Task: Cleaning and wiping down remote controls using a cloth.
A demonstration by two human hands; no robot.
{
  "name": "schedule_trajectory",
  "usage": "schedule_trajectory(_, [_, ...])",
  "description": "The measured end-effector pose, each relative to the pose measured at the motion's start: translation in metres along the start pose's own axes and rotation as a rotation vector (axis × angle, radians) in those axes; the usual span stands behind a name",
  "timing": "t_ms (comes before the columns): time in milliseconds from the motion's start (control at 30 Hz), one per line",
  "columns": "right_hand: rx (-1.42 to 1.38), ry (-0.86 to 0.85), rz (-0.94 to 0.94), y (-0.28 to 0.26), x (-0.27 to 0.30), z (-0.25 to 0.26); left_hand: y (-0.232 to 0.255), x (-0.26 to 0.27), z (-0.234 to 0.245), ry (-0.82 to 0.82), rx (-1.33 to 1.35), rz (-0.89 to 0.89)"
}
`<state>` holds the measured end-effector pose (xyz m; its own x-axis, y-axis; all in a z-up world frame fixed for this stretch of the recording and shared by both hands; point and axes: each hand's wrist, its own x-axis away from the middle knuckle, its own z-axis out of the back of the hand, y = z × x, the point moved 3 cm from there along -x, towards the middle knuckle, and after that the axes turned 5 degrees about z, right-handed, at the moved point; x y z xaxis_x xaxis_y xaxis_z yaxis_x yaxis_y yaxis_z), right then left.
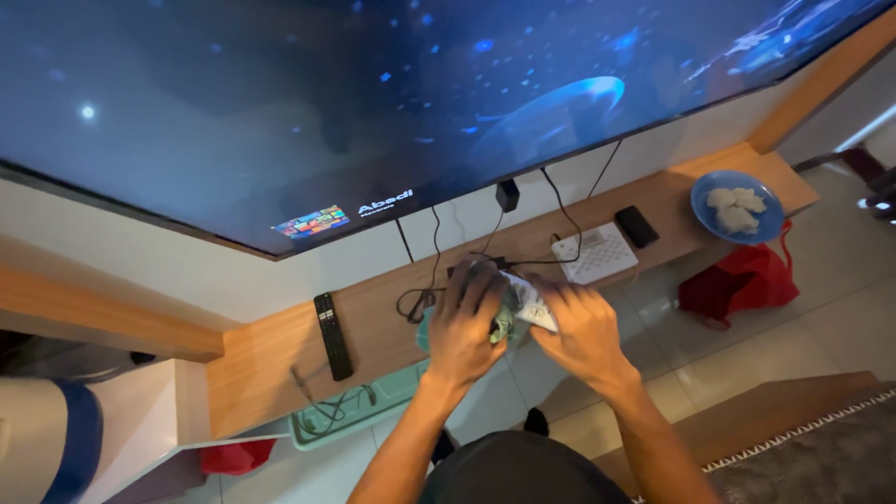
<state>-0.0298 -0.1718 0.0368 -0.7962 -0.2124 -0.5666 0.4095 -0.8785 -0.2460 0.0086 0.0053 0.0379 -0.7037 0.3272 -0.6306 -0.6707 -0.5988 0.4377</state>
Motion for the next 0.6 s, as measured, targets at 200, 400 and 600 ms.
schedule_trajectory(200, [-0.036, -0.013, -0.044, 0.001, 0.001, -0.001, -0.010, -0.004, 0.003, -0.008, -0.040, -0.016])
schedule_trajectory(400, [-0.009, 0.041, -0.064, 0.014, 0.012, -0.005, -0.006, 0.003, -0.005, -0.060, -0.006, -0.118])
schedule_trajectory(600, [-0.072, 0.054, -0.051, 0.004, 0.005, 0.003, -0.012, -0.007, -0.001, -0.048, -0.029, -0.061])
